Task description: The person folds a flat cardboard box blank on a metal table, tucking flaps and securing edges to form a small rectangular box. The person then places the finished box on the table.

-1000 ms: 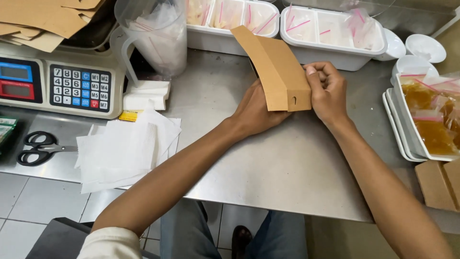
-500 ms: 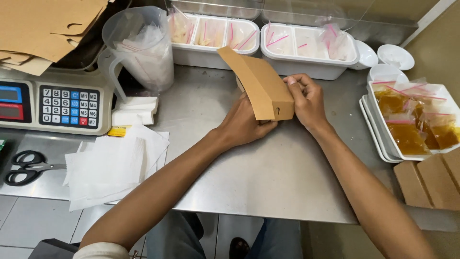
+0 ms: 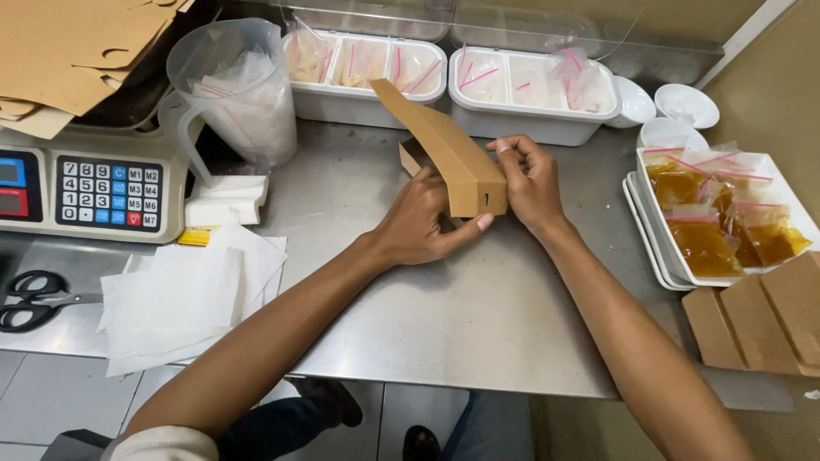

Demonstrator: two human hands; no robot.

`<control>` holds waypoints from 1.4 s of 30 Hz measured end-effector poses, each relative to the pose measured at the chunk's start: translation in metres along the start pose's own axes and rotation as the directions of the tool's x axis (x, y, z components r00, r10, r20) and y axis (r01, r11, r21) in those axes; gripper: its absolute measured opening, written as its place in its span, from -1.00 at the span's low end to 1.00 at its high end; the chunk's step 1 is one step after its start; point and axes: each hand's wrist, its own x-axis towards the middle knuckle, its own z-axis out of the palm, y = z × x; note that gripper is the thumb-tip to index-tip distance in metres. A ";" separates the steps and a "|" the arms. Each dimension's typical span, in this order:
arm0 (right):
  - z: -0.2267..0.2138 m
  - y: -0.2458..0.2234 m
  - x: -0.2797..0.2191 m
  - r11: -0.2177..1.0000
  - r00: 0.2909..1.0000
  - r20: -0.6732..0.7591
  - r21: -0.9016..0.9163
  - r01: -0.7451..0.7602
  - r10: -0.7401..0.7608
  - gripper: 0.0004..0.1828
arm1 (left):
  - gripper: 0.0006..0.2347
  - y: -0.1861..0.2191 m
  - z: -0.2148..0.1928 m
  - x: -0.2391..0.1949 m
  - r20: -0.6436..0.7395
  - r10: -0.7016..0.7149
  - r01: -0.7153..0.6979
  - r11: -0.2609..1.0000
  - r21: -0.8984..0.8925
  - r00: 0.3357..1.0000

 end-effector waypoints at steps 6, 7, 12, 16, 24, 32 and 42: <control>0.001 0.014 0.000 0.999 1.000 -0.001 0.026 0.019 -0.019 -0.74 | -0.63 -0.023 0.008 -0.012 -0.017 0.006 -0.008 0.995 -0.103 1.000; 0.002 0.017 -0.001 0.999 0.999 -0.006 0.015 0.041 -0.041 -0.75 | -0.61 -0.015 0.004 -0.011 -0.029 -0.024 0.020 0.990 -0.142 0.999; -0.004 0.008 0.004 0.996 0.996 -0.039 -0.008 0.085 -0.085 -0.76 | -0.58 0.009 -0.006 0.003 -0.044 -0.092 0.081 0.974 -0.212 0.995; -0.017 -0.005 0.005 0.988 0.986 -0.067 -0.036 0.148 -0.150 -0.80 | -0.69 0.009 0.001 0.001 -0.092 -0.134 0.097 0.939 -0.331 0.987; -0.061 -0.065 0.005 0.933 0.932 0.173 -0.114 0.341 -0.319 -0.83 | -0.78 -0.005 0.008 0.000 -0.200 -0.188 0.136 0.959 -0.247 0.962; -0.063 -0.120 -0.011 0.920 0.893 0.437 -0.297 0.257 -0.109 -0.43 | -0.88 -0.002 0.009 0.004 -0.310 -0.155 0.104 0.979 -0.177 0.938; -0.057 -0.046 0.003 0.976 0.971 0.170 -0.105 0.190 -0.171 -0.79 | -0.94 -0.002 0.000 0.009 -0.371 -0.151 0.090 0.980 -0.175 0.916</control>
